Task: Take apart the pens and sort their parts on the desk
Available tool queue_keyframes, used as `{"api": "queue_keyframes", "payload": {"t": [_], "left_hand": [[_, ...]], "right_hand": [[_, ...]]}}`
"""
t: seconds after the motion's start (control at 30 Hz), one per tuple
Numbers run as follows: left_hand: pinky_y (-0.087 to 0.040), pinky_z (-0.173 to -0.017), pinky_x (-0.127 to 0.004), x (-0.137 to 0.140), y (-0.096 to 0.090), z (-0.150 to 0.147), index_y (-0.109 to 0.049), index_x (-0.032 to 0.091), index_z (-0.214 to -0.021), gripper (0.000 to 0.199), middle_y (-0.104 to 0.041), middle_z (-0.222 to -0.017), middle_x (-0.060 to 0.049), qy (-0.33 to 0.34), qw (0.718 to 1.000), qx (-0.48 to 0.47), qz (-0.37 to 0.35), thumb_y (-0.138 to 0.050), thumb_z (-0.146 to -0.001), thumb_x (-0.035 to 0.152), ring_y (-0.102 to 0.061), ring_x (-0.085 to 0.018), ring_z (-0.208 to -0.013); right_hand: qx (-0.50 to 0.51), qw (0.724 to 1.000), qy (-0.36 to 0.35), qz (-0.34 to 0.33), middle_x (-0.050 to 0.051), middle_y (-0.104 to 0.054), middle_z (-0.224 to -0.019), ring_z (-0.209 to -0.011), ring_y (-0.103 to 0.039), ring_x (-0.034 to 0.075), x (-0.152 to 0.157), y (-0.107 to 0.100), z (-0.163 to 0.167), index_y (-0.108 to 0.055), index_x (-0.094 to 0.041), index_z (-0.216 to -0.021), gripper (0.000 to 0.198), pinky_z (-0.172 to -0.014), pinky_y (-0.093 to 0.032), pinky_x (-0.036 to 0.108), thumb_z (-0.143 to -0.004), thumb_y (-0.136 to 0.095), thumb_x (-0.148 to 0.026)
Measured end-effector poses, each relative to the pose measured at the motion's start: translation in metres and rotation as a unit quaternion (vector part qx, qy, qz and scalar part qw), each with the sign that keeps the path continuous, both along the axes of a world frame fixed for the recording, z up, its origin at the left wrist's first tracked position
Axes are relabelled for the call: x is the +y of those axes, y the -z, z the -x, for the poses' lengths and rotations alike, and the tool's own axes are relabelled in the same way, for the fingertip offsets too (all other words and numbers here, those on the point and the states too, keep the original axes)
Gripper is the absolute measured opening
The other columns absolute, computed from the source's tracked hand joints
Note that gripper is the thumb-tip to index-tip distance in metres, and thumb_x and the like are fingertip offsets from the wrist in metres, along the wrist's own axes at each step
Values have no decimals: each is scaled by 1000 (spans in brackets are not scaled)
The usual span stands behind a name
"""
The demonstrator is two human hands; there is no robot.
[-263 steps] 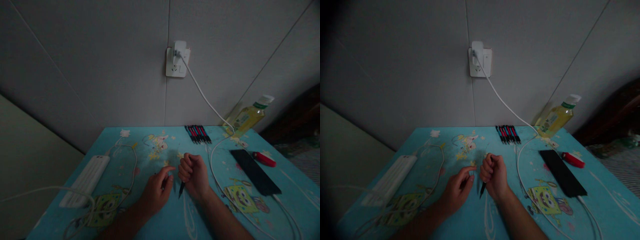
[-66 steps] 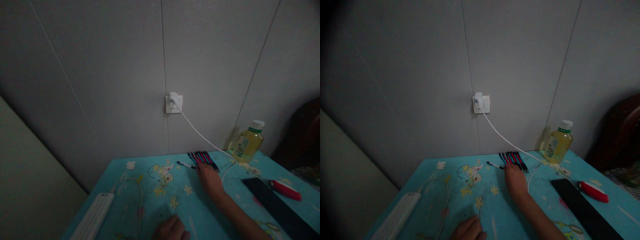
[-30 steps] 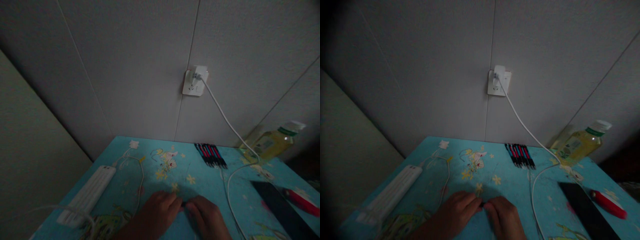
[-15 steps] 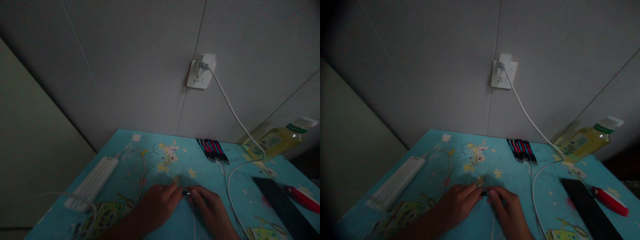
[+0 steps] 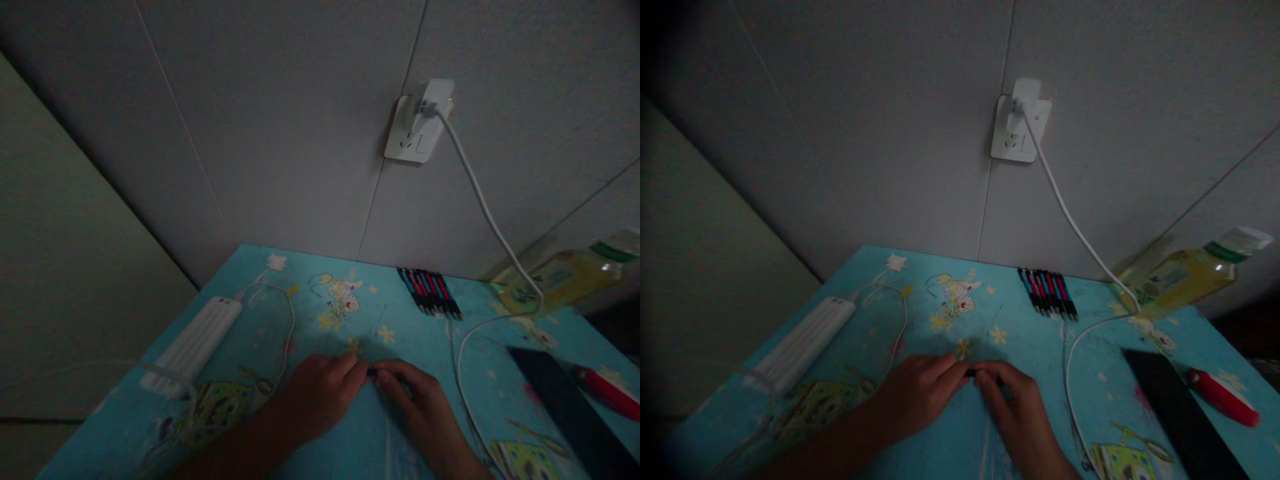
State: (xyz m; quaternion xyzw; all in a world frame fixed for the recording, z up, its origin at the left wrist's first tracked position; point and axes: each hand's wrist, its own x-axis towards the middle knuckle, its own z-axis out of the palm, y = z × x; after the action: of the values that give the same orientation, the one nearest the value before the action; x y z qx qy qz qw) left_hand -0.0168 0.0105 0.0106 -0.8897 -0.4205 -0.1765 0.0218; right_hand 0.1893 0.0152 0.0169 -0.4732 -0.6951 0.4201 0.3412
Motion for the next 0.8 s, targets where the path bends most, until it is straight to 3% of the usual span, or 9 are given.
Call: {"api": "queue_keyframes", "payload": {"t": [0.3,0.5,0.6,0.8], "left_hand": [[-50,-58,-31,-2,-7,-3,-59,22,-103,14,-66,-85,0,-40,996,0,77,-46,-101,25,-67,-20,-72],[-53,-66,-34,0,-4,-2,-59,22,-114,22,-68,-89,-2,-53,993,-19,104,-42,-103,27,-69,-21,-78],[-54,-67,-36,2,-1,-1,-59,22,-118,24,-69,-90,-3,-62,992,-23,106,-41,-103,29,-69,-22,-80],[-55,-71,-37,4,0,-1,-63,20,-106,23,-67,-88,-4,-65,991,-45,104,-42,-103,31,-68,-22,-82]], "right_hand": [[-63,995,21,-69,2,-75,-105,-96,-70,19,2,8,-6,-69,-27,-113,21,-89,-55,31,-95,-60,-33],[-80,987,-40,-130,2,-73,-108,-99,-69,19,7,7,-13,-69,-29,-114,21,-90,-54,33,-98,-55,-28],[-115,980,-15,-163,4,-72,-106,-98,-68,20,16,9,-23,-68,-26,-112,20,-90,-54,35,-99,-53,-27],[-232,946,31,-225,9,-67,-110,-103,-63,24,36,26,-43,-67,-22,-112,21,-95,-52,43,-98,-52,-20]]}}
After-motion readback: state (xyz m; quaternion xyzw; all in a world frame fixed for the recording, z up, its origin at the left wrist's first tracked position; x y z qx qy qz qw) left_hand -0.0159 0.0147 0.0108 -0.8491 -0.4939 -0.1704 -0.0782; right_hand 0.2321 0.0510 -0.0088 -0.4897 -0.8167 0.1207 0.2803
